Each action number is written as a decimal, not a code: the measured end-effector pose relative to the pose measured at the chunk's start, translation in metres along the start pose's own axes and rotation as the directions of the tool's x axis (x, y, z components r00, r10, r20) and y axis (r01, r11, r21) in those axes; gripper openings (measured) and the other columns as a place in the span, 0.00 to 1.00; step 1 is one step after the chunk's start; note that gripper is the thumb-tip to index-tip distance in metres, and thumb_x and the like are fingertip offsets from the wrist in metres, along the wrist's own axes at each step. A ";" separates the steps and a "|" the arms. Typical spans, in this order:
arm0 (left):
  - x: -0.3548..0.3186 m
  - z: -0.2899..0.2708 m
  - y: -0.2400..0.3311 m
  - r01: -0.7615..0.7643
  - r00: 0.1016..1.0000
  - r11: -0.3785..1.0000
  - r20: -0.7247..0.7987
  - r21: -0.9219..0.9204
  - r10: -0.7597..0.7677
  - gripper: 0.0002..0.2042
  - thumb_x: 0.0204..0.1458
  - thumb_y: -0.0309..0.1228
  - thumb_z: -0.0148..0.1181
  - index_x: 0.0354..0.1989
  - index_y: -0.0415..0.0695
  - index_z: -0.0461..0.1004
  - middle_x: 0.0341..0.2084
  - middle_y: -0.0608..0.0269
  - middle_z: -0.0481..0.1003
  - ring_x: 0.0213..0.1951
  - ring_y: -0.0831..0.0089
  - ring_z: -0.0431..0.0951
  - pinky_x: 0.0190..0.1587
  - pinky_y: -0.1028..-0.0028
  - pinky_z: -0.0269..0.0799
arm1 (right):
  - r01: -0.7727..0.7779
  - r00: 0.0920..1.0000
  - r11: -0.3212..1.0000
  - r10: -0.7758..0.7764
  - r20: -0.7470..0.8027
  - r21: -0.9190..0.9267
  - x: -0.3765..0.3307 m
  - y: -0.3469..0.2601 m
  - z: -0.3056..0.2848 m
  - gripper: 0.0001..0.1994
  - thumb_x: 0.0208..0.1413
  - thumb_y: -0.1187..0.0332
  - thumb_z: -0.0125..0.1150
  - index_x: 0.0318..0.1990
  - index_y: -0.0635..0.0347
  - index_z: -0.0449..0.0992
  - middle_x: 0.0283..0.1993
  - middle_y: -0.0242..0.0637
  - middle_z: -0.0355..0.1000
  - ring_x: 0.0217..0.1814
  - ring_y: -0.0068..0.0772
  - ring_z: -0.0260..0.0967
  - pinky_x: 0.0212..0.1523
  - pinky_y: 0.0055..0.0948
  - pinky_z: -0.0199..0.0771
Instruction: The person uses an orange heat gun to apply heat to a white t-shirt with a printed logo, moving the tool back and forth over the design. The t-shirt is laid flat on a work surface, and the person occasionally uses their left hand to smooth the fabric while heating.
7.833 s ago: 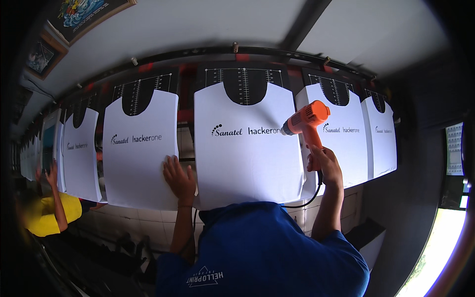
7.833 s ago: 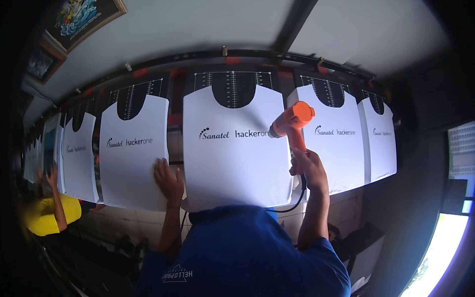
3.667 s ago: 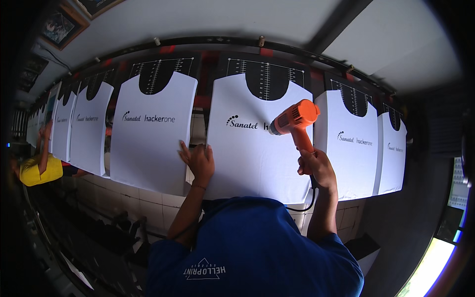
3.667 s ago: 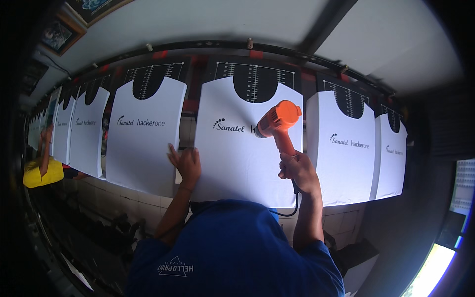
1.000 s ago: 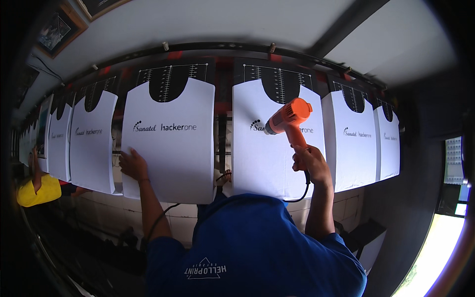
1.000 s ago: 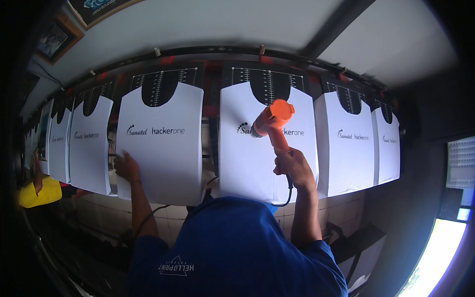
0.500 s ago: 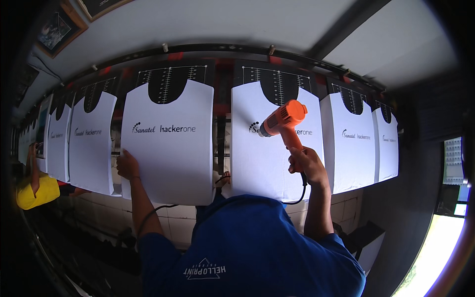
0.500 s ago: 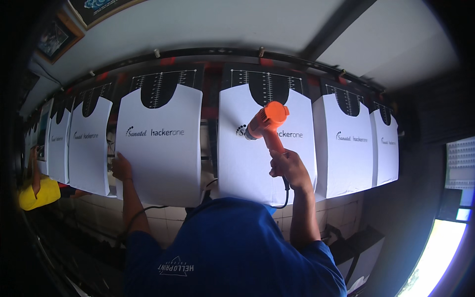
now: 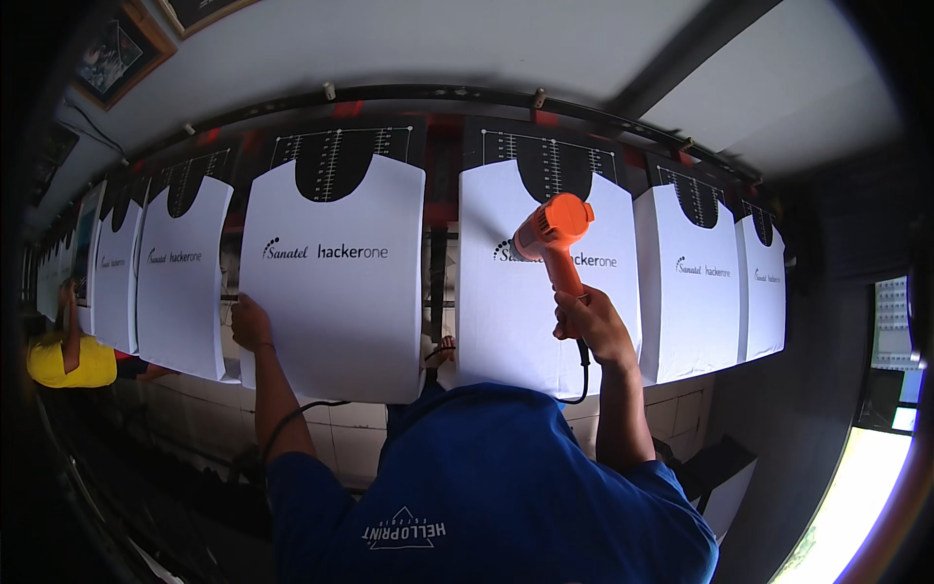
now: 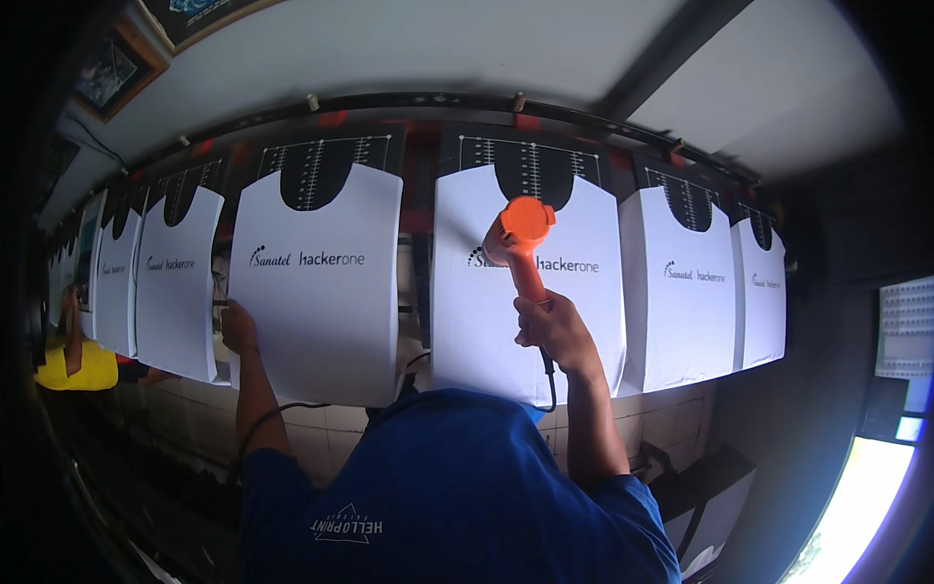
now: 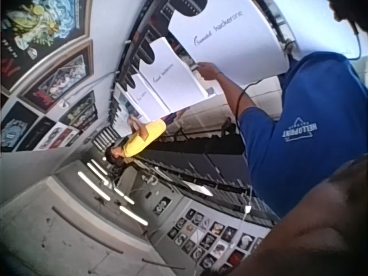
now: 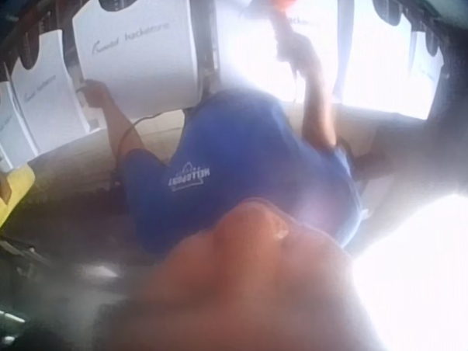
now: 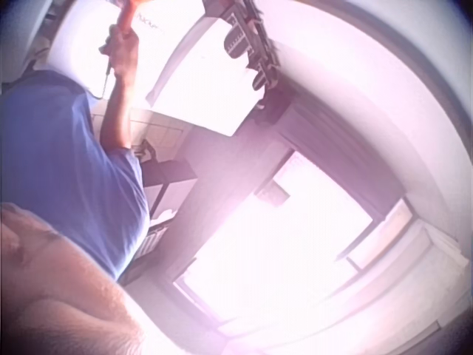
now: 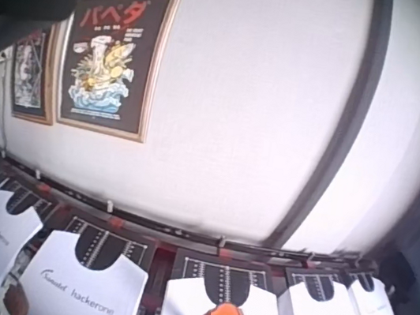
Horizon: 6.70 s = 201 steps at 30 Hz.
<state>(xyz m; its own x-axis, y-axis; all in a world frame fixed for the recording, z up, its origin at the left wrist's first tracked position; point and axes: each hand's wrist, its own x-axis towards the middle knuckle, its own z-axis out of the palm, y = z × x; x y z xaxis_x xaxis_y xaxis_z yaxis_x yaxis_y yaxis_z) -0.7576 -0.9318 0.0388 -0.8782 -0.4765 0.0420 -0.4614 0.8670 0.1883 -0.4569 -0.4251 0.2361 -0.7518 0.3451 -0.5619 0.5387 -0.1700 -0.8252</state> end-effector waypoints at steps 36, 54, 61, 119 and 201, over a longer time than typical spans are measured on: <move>-0.005 0.001 0.000 -0.043 0.996 0.999 -0.077 0.034 0.045 0.28 0.64 0.50 0.35 0.38 0.37 0.76 0.36 0.46 0.80 0.40 0.46 0.80 0.43 0.47 0.72 | -0.020 0.994 0.997 0.027 0.103 -0.069 0.007 -0.011 0.012 0.15 0.62 0.62 0.56 0.45 0.67 0.71 0.26 0.30 0.69 0.24 0.21 0.70 0.30 0.22 0.74; -0.003 0.002 -0.001 -0.026 0.996 0.998 -0.086 0.050 0.030 0.28 0.64 0.50 0.36 0.38 0.37 0.77 0.35 0.46 0.80 0.39 0.47 0.80 0.42 0.48 0.73 | 0.015 1.000 1.000 -0.015 0.005 -0.009 0.016 -0.005 0.010 0.15 0.63 0.61 0.56 0.44 0.66 0.71 0.26 0.29 0.69 0.24 0.21 0.70 0.30 0.22 0.74; -0.005 -0.003 0.003 -0.010 0.998 0.999 -0.067 0.041 0.013 0.28 0.63 0.50 0.36 0.38 0.37 0.77 0.36 0.46 0.80 0.40 0.46 0.80 0.43 0.48 0.73 | 0.045 0.999 0.998 -0.044 -0.007 0.052 0.016 -0.005 0.005 0.15 0.62 0.60 0.57 0.43 0.66 0.71 0.26 0.31 0.69 0.23 0.21 0.70 0.29 0.22 0.73; -0.153 -0.023 0.013 -0.798 0.565 0.553 0.023 -0.241 0.825 0.36 0.58 0.43 0.54 0.68 0.31 0.52 0.69 0.40 0.52 0.70 0.42 0.48 0.69 0.46 0.45 | 0.054 0.999 0.949 -0.051 -0.017 0.311 -0.044 0.023 0.150 0.25 0.59 0.56 0.60 0.51 0.72 0.67 0.31 0.40 0.74 0.25 0.27 0.73 0.30 0.22 0.73; 0.211 -0.004 -0.173 -0.171 0.969 0.977 -0.158 0.131 0.191 0.32 0.65 0.49 0.37 0.67 0.33 0.56 0.67 0.41 0.55 0.67 0.40 0.54 0.69 0.48 0.47 | 0.057 0.989 0.985 -0.034 -0.141 0.161 0.015 -0.022 0.303 0.21 0.60 0.57 0.59 0.50 0.69 0.71 0.28 0.32 0.69 0.23 0.24 0.68 0.29 0.25 0.71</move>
<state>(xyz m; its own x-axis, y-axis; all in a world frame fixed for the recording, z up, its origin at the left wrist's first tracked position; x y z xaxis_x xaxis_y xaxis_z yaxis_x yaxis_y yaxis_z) -0.8628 -1.1834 0.0192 -0.9191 -0.3191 0.2313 -0.3167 0.9473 0.0485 -0.5950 -0.6959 0.2281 -0.7087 0.4772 -0.5196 0.4269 -0.2963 -0.8544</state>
